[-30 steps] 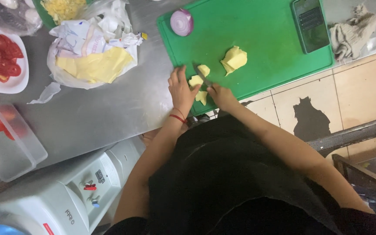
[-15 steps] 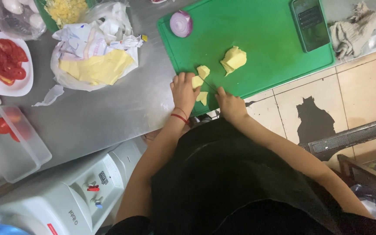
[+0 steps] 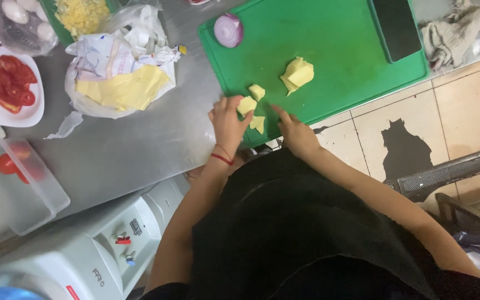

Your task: Slicing a block of cheese into thin strips on a cutting board using a knife in a kitchen environment.

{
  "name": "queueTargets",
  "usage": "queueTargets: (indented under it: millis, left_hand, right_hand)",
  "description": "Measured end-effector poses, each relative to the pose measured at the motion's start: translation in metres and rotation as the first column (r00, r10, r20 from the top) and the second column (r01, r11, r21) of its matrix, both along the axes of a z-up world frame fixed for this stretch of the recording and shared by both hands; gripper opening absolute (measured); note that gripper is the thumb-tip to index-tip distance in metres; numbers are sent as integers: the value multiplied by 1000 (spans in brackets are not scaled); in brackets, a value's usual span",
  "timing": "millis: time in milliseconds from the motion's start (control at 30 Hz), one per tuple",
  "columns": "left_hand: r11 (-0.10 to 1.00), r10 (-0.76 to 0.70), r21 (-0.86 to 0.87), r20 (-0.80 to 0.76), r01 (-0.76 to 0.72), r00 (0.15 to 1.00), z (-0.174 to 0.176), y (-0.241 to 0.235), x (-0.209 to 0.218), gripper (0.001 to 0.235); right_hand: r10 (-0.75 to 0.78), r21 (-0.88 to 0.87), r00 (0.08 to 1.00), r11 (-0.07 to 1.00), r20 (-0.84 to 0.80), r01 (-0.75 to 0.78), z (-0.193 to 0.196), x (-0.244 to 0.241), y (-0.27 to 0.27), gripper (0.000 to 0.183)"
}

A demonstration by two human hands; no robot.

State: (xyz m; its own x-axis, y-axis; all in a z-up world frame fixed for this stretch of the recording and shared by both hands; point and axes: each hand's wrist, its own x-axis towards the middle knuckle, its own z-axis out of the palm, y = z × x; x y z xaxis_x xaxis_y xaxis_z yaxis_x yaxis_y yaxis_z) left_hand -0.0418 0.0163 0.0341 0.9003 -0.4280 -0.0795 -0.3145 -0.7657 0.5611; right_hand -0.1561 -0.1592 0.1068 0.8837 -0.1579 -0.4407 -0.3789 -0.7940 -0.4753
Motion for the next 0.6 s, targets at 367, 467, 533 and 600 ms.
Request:
queueTargets:
  millis: [367, 467, 533, 600]
  left_hand:
    - [994, -39, 105, 114, 27, 993, -19, -1, -13, 44]
    - [994, -44, 102, 160, 28, 986, -26, -6, -11, 46]
    - [997, -37, 76, 174, 24, 984, -27, -10, -10, 45]
    - [999, -22, 35, 219, 15, 976, -29, -14, -9, 49]
  right_hand:
    - [177, -152, 972, 976, 156, -153, -40, -37, 2, 65]
    - [188, -226, 959, 964, 211, -139, -43, -38, 4, 67]
    - [177, -231, 960, 965, 217, -126, -40, -38, 5, 70]
    - [168, -252, 957, 962, 237, -107, -40, -38, 6, 63]
